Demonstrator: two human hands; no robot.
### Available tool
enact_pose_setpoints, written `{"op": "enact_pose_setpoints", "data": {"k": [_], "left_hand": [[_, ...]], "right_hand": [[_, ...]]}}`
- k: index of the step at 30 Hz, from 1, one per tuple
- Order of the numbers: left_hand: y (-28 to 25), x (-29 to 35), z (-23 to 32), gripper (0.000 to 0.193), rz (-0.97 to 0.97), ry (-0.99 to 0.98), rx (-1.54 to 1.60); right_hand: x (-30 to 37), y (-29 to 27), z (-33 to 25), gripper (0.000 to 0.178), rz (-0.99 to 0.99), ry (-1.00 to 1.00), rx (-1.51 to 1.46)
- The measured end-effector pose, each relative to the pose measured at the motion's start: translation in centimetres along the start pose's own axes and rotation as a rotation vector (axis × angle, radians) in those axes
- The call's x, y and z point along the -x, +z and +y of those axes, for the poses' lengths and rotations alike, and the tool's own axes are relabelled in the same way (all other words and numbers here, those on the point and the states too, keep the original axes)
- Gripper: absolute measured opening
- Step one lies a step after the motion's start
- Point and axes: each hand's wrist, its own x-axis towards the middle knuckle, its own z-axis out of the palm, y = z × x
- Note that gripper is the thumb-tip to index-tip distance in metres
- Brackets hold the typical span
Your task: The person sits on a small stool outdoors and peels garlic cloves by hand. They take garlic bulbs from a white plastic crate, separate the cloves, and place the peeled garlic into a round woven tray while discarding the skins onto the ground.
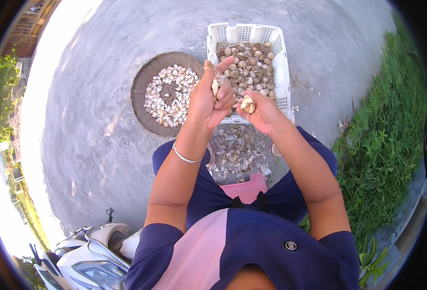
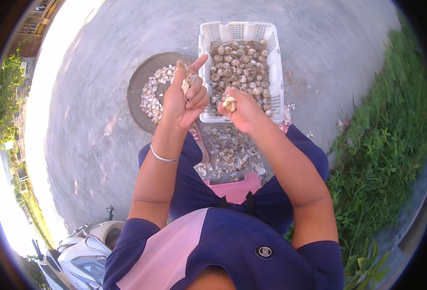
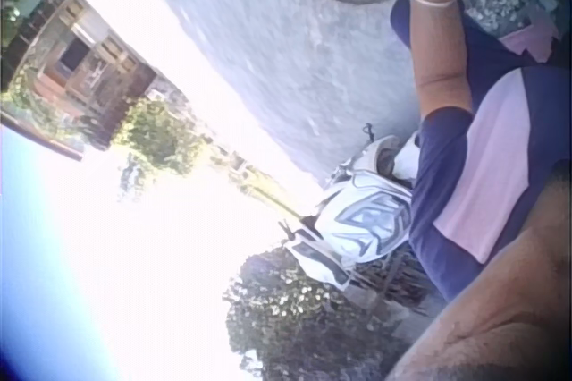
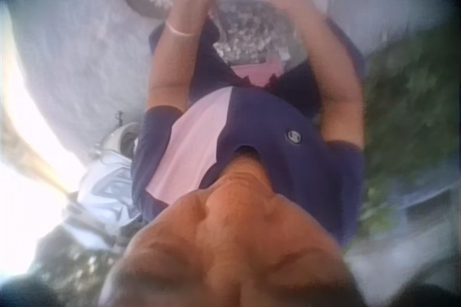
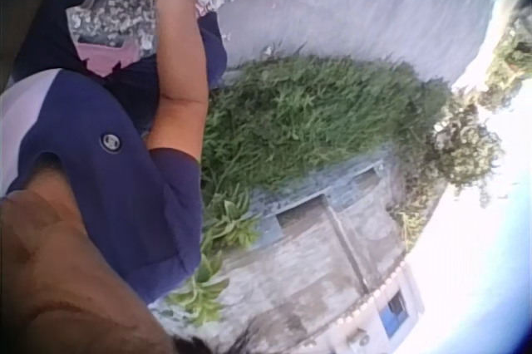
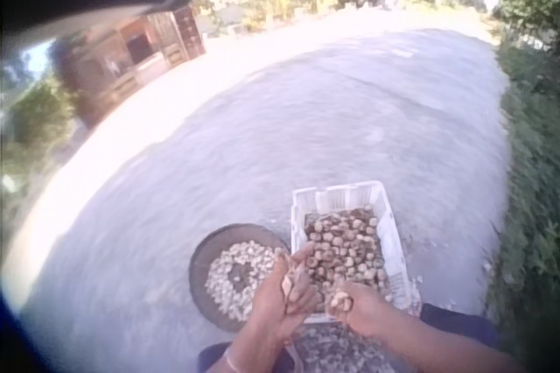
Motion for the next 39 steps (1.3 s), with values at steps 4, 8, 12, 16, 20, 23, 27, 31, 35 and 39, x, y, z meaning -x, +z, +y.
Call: {"op": "enact_pose_setpoints", "data": {"k": [4,8,12,16,20,23,27,31,35,39], "left_hand": [[-0.8,1.0,0.9,0.055,-0.051,0.033,0.076],[-1.2,2.3,1.8,0.054,-0.081,0.056,0.128],[-1.6,3.1,2.3,0.055,-0.056,0.085,0.03],[-2.7,3.4,2.2,0.055,0.081,0.167,-0.21],[-1.4,3.0,0.2,0.053,0.246,0.243,-0.48],[-2.8,2.3,-1.9,0.052,0.236,0.261,-0.515],[-2.1,1.4,-4.2,0.049,0.306,0.168,-0.537],[-1.8,1.5,-7.3,0.049,0.259,0.005,-0.611],[-4.0,1.7,-10.2,0.052,0.214,-0.097,-0.607],[-3.6,1.9,-13.4,0.053,0.225,-0.155,-0.531]], "right_hand": [[-2.8,2.1,3.6,0.033,0.008,0.0,-0.058],[-2.8,6.3,4.2,0.045,-0.552,-0.034,0.038],[-1.7,7.7,3.5,0.04,-0.229,-0.124,0.177],[0.2,6.5,1.0,0.029,-0.108,-0.507,0.429],[3.6,7.2,0.2,0.025,-0.278,-0.689,0.815],[4.2,6.7,0.2,0.031,-0.216,-0.802,1.188],[5.1,5.1,-0.5,0.026,-0.159,-0.805,1.398],[6.3,1.8,-0.2,0.025,-0.068,-0.769,1.568],[6.2,-0.4,1.1,0.024,-0.064,-0.593,1.511],[8.5,-2.3,3.4,0.016,0.12,-0.62,1.426]]}}
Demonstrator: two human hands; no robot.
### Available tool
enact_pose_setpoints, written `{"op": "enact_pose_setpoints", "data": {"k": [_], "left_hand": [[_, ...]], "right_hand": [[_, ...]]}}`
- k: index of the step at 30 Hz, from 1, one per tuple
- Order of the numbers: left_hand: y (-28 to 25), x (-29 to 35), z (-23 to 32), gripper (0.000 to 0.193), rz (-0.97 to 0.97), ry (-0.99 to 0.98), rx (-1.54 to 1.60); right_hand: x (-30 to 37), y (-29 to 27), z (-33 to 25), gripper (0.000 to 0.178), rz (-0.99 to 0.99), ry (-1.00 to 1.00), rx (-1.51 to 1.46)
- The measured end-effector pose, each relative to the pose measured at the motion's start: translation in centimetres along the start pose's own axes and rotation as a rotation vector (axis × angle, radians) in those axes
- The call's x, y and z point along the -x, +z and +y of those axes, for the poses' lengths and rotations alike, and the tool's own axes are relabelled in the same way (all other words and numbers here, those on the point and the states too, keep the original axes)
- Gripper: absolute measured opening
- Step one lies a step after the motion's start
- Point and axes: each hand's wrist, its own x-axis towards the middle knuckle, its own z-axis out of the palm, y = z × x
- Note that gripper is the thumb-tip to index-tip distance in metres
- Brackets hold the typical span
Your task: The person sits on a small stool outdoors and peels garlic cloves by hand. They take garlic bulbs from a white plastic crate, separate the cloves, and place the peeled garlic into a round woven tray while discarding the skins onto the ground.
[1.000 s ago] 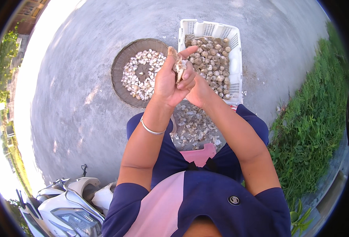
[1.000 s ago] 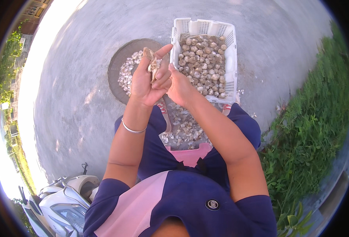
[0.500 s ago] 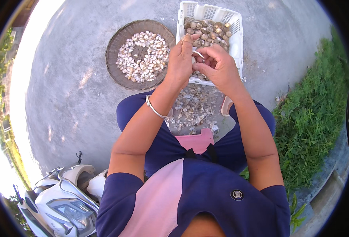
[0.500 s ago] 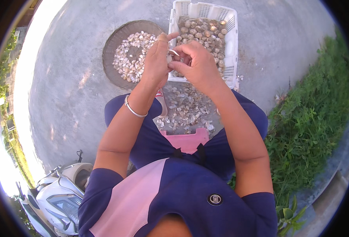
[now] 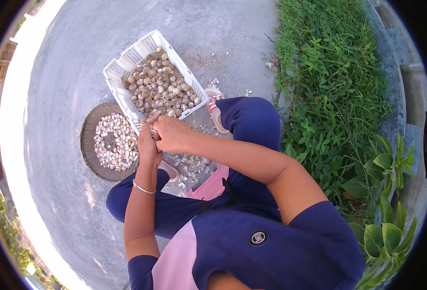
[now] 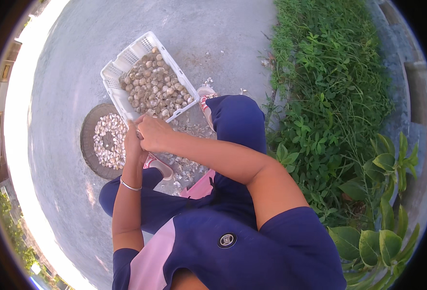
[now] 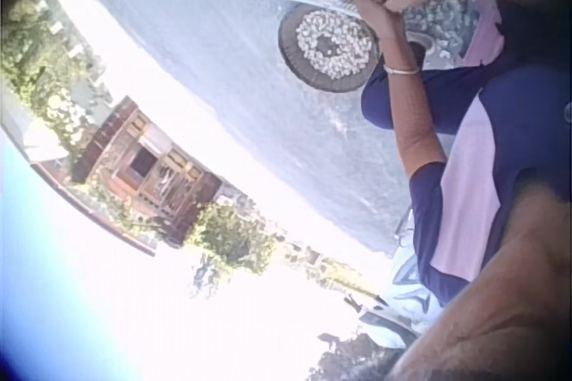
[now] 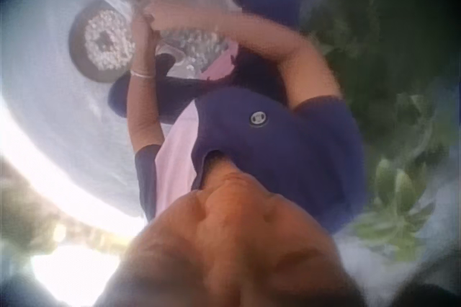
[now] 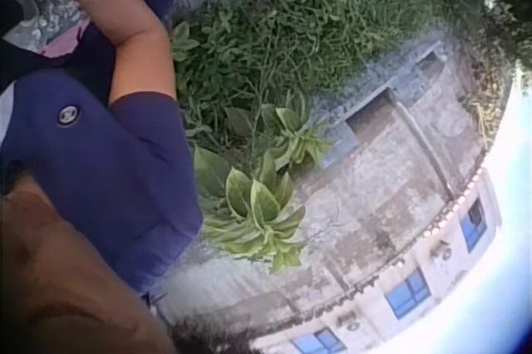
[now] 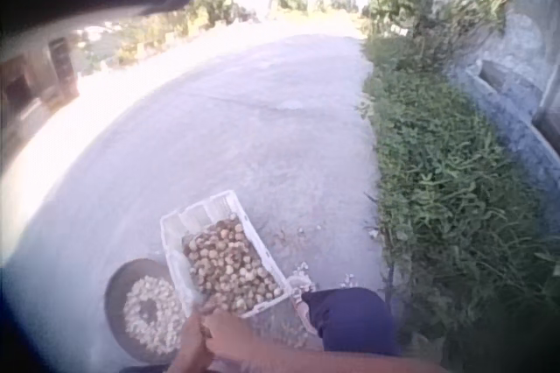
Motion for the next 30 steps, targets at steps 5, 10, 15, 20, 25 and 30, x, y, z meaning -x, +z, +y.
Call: {"op": "enact_pose_setpoints", "data": {"k": [5,10,15,20,25,30], "left_hand": [[0.3,1.0,-3.7,0.055,0.022,-0.052,-0.061],[0.2,2.4,-7.9,0.054,0.007,-0.08,-0.02],[2.7,2.8,-8.0,0.035,-0.391,0.095,0.208],[-4.9,0.0,-15.0,0.054,-0.129,-0.379,-0.516],[-3.1,1.0,-16.1,0.071,-0.37,-0.119,-1.632],[-4.2,1.1,-12.5,0.056,-0.411,-0.202,-1.585]], "right_hand": [[4.3,2.5,1.1,0.013,0.141,0.146,0.054],[7.1,3.0,1.8,0.012,0.133,0.242,0.187],[9.0,-3.3,0.3,0.01,0.367,0.071,-0.097],[11.2,-13.0,5.9,0.01,0.735,0.023,-0.587],[13.0,-13.9,25.2,0.021,0.674,0.541,-0.558],[12.8,-10.4,32.7,0.035,0.509,0.855,-0.149]]}}
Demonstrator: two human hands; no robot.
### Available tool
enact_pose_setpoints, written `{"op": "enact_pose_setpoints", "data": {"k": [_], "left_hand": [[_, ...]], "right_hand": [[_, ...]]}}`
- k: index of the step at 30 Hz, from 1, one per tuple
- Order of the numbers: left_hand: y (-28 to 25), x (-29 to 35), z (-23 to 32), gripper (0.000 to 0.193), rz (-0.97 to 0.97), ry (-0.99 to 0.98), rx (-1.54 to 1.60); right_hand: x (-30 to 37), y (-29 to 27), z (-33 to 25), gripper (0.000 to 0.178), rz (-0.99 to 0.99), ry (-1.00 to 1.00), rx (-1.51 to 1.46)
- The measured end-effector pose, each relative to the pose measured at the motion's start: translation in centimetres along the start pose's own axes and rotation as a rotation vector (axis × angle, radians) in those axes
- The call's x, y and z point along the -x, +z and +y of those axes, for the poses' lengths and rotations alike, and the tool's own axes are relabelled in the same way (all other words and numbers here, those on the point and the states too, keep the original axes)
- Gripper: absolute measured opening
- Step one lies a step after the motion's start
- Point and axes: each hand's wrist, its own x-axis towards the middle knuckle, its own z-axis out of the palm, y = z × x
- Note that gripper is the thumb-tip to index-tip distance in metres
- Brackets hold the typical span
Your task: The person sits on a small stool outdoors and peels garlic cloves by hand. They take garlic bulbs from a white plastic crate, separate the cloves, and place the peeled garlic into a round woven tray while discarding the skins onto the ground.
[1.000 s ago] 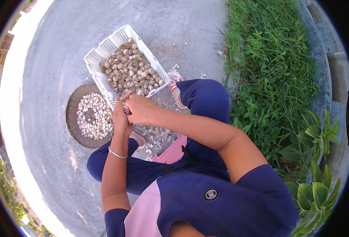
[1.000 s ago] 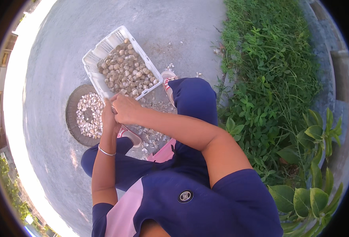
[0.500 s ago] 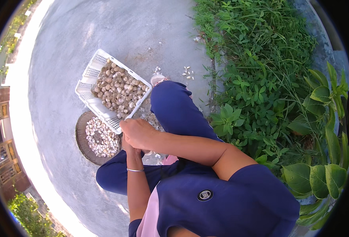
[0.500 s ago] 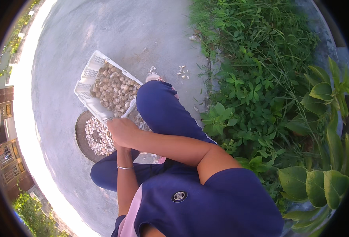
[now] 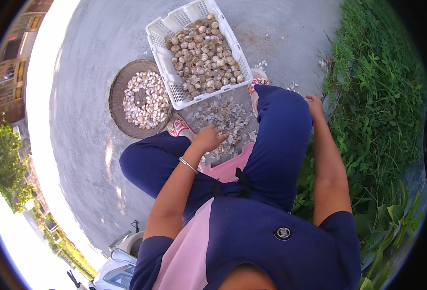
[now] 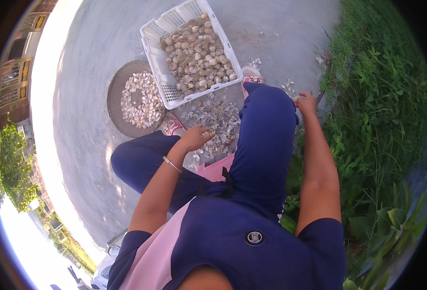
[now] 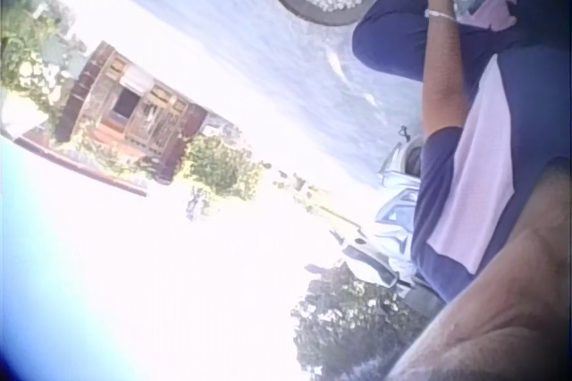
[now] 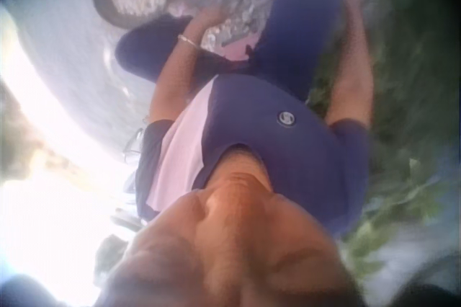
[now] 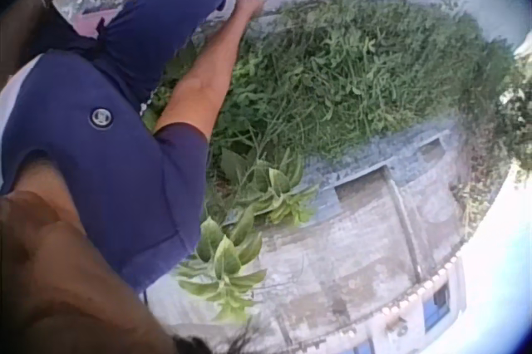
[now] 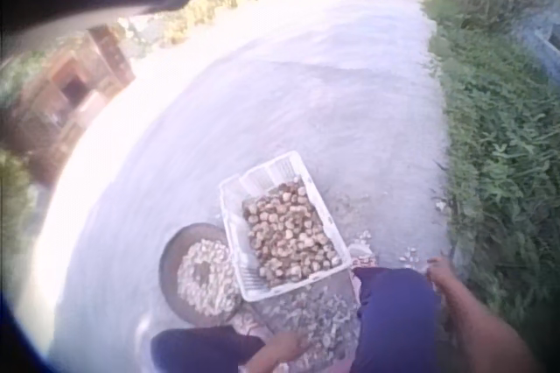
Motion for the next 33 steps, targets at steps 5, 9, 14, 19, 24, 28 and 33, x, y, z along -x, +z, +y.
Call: {"op": "enact_pose_setpoints", "data": {"k": [5,9,14,19,24,28,33], "left_hand": [[-12.6,5.6,0.7,0.049,0.44,0.123,0.161],[-20.6,9.2,-0.5,0.039,0.801,0.164,0.089],[-21.9,8.5,-3.7,0.039,0.816,0.102,0.207],[-21.8,10.2,-3.6,0.044,0.706,0.05,-0.133],[-24.2,12.4,-3.7,0.049,0.732,-0.026,-0.072],[-24.2,13.2,-3.9,0.056,0.602,-0.063,-0.137],[-24.4,13.3,-3.7,0.058,0.457,-0.067,-0.157]], "right_hand": [[-7.9,-0.4,0.9,0.047,0.185,-0.332,0.322],[-5.0,-1.5,-17.4,0.035,-0.307,-0.326,0.053],[-4.6,6.6,-30.6,0.032,-0.475,-0.86,0.583],[-3.6,17.8,-33.7,0.021,-0.607,-0.858,0.683],[-6.1,27.4,-24.0,0.02,-0.638,-0.687,1.109],[-5.8,29.0,-18.2,0.035,-0.291,-0.621,0.783],[-6.7,30.2,-19.1,0.052,-0.045,-0.886,0.752]]}}
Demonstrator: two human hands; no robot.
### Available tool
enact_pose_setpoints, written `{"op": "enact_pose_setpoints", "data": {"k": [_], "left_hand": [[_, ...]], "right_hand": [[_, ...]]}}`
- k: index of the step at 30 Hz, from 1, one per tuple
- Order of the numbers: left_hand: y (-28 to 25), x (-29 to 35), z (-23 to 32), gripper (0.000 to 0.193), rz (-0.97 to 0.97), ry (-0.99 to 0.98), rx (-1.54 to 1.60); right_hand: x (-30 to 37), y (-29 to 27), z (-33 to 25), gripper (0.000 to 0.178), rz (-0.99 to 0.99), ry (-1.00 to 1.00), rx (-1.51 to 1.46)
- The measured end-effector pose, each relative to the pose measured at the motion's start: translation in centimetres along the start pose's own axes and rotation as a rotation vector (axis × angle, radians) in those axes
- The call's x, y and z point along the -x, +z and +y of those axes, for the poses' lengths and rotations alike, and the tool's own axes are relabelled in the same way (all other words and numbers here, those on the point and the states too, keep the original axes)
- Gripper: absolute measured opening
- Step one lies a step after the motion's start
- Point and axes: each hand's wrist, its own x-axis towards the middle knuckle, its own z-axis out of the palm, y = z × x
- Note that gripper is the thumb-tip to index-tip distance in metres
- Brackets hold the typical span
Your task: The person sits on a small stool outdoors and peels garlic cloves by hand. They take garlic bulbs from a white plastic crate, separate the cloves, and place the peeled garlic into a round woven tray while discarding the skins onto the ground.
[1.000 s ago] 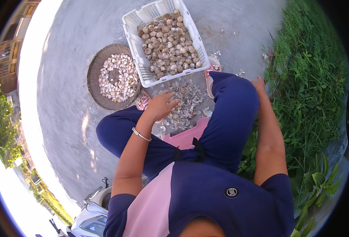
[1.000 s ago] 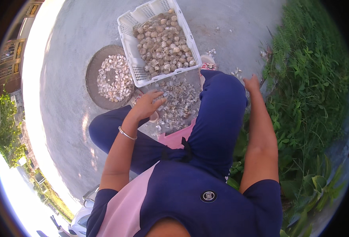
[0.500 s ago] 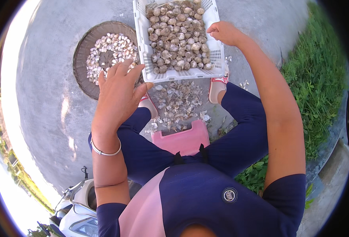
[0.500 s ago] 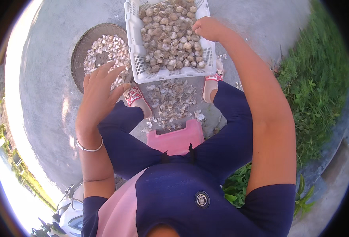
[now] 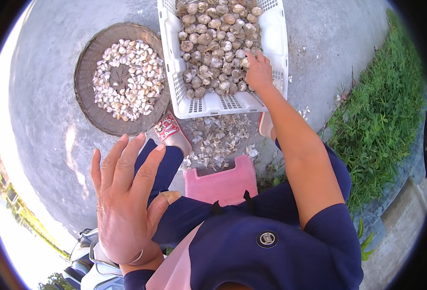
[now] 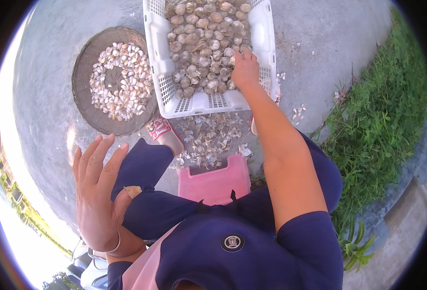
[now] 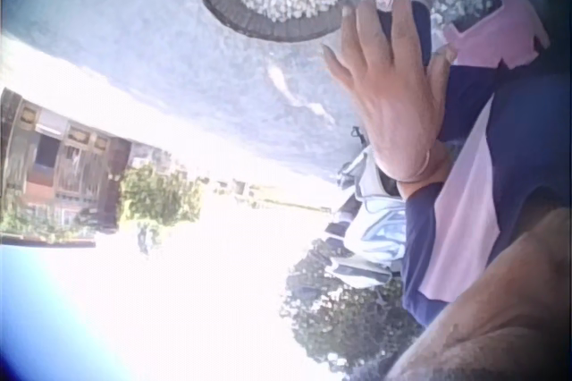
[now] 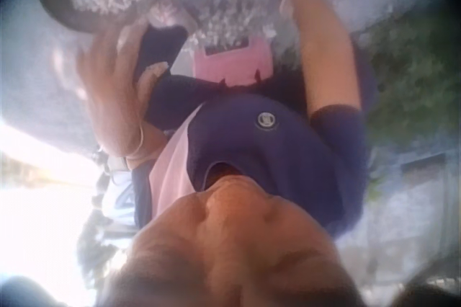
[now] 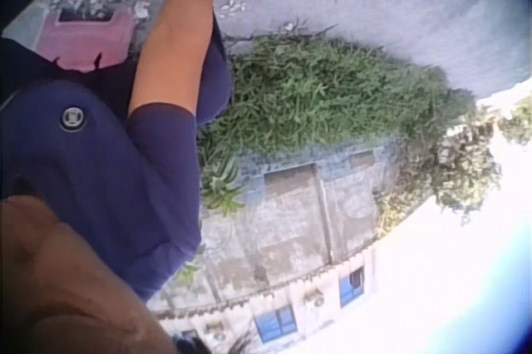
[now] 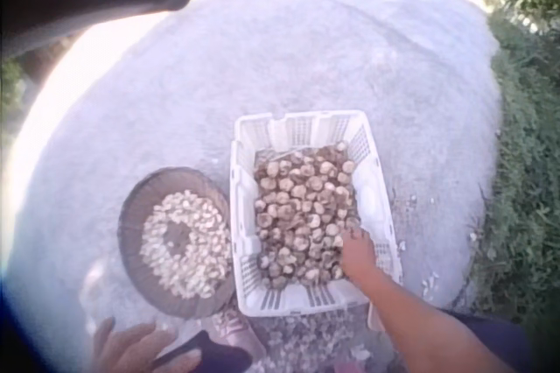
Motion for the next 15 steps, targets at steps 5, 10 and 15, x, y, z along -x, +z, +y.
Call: {"op": "enact_pose_setpoints", "data": {"k": [5,10,15], "left_hand": [[-0.4,-0.8,0.6,0.058,-0.074,0.005,-0.015],[-0.4,-1.0,1.3,0.059,-0.115,0.057,-0.005],[0.4,-1.3,1.5,0.058,-0.114,0.06,-0.011]], "right_hand": [[-0.1,0.9,-1.9,0.057,-0.28,0.237,0.002],[2.0,1.6,-8.7,0.055,-0.231,0.263,-0.125],[3.2,0.6,-11.7,0.047,-0.286,0.151,-0.633]]}}
